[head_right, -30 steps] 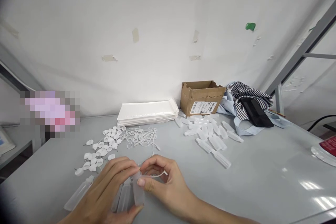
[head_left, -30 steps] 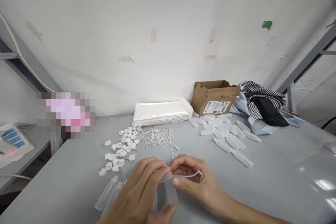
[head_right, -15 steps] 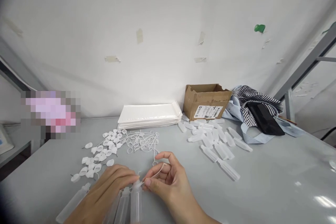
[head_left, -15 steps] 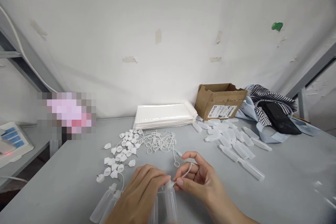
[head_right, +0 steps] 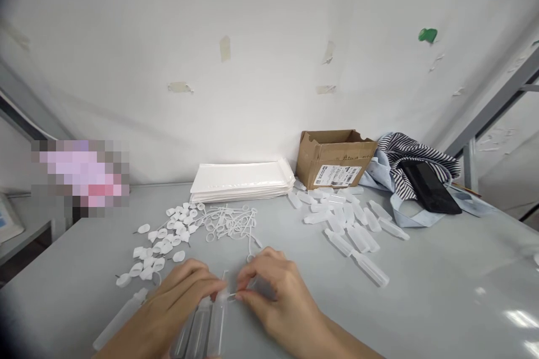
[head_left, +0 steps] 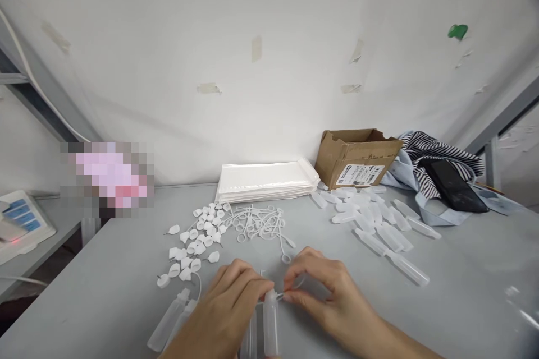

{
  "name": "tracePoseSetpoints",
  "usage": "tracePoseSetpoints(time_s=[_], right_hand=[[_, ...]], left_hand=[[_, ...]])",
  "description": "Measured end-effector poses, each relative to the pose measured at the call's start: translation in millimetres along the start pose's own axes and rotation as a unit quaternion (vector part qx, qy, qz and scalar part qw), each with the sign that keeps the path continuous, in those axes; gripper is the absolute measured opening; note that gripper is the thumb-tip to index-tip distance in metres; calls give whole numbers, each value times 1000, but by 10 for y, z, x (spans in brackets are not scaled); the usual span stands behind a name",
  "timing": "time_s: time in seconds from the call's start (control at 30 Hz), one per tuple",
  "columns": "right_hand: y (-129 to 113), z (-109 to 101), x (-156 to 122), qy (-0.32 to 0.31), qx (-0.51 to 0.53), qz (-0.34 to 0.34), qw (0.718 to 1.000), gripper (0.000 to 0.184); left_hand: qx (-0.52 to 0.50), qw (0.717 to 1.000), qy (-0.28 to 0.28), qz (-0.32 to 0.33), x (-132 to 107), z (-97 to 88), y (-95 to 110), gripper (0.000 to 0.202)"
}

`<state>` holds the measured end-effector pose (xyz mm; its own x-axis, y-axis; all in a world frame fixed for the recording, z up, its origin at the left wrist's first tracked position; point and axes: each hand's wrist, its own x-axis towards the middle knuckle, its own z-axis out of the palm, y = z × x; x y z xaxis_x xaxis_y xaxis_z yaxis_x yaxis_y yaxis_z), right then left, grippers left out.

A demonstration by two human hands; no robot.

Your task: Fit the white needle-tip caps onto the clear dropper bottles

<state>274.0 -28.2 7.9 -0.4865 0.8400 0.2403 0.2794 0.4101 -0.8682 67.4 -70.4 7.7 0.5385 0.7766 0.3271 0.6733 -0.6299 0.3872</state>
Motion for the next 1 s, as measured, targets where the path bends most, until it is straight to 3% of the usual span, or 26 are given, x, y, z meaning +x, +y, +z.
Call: tracePoseSetpoints(time_s=[0.13,0.3,0.43,0.63,0.9,1.0], right_hand=[[2,12,-18,-20,-129,-136,982,11],[-65,4,-26,-18,-261,-218,940,20],[-59,29,-26,-3,-293,-240,926,19],[133,187,-36,46,-289,-269,918,17],[190,269,-40,40,-317,-268,909,17],[191,261,-40,31,-320,-263,910,17]], left_hand=[[11,1000,-1,3,-6,-6,-1,53],[18,1000,-20,-4,20,-49,12,41],[26,1000,-3,-3,17,-24,-7,36],[111,992,33,43,-10,37,-89,24],[119,990,-69,25,33,-61,-86,36],[119,990,-80,13,17,-72,-97,41]])
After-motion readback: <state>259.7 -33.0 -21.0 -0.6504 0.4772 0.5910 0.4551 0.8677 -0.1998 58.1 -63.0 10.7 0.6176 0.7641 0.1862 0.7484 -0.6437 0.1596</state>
